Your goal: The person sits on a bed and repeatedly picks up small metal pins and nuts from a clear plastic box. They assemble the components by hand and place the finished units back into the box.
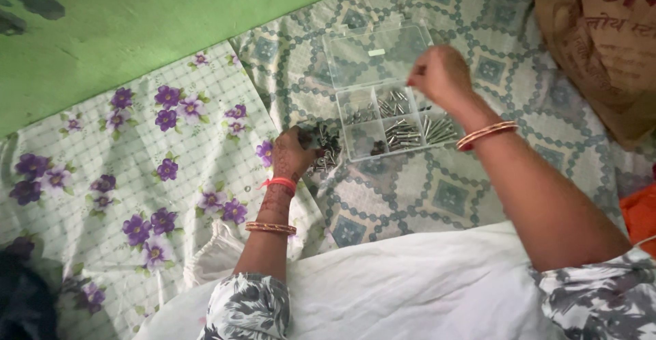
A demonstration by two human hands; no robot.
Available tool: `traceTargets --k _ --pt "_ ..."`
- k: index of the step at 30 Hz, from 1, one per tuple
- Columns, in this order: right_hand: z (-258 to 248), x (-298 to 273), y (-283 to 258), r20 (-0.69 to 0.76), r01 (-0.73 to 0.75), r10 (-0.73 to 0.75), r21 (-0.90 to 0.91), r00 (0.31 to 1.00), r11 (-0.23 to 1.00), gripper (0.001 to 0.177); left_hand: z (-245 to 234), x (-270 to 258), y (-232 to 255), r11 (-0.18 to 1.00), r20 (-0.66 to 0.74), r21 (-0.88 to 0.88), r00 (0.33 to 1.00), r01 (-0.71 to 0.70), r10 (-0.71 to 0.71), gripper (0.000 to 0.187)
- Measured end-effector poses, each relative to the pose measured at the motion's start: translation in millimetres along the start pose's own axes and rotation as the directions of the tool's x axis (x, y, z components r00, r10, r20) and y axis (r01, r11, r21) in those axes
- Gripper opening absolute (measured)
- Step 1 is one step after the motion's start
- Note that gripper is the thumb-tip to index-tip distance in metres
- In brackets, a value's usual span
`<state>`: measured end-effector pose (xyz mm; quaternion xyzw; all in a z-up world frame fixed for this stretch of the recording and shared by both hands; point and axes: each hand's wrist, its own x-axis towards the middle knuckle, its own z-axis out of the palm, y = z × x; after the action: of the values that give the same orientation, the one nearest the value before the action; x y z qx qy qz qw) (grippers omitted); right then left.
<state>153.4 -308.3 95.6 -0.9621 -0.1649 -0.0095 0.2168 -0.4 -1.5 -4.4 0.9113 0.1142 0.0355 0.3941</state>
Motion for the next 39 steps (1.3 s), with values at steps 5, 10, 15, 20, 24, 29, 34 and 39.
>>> traceTargets --k 5,10,15,20,24,29,34,39 --pt "0.1 -13.1 53.4 0.031 -0.11 0.113 -0.076 0.993 0.991 0.005 -2.5 0.6 1.7 1.0 0.022 0.027 1.0 0.003 -0.003 0.046" --pt "23.6 -22.3 69.4 -0.051 0.007 -0.011 -0.078 0.999 0.997 0.004 -3.0 -0.5 1.9 1.0 0.014 -0.01 1.0 -0.019 0.02 0.049" --pt "31.0 -23.0 64.3 -0.036 0.026 -0.03 -0.107 0.999 0.994 0.003 -2.8 -0.3 1.6 1.0 0.008 0.008 1.0 0.0 0.0 0.05" --pt "34.8 -23.5 61.0 -0.023 0.007 -0.009 -0.102 1.0 0.995 0.003 -2.1 -1.4 0.5 1.0 -0.004 0.015 1.0 -0.023 0.023 0.049" --pt "29.6 -24.9 54.0 -0.03 0.003 -0.006 -0.099 1.0 0.995 0.003 0.1 1.7 -1.3 1.0 0.0 -0.014 1.0 0.001 -0.001 0.043" --pt "8.2 -29.3 30.5 -0.097 0.009 -0.007 0.017 0.995 1.0 0.011 -6.2 9.8 -2.0 0.995 -0.103 -0.037 0.99 0.089 -0.093 0.023" --pt "-11.8 -43.2 -12.7 -0.122 0.059 -0.03 0.24 0.992 0.969 0.012 -34.2 -2.7 22.0 0.949 0.029 0.244 0.977 0.2 -0.213 0.047" --pt "-30.8 -75.6 -62.4 0.008 0.081 -0.089 0.34 0.996 0.937 0.017 -25.9 -10.2 33.3 0.936 0.213 0.341 0.963 0.082 -0.163 0.1"
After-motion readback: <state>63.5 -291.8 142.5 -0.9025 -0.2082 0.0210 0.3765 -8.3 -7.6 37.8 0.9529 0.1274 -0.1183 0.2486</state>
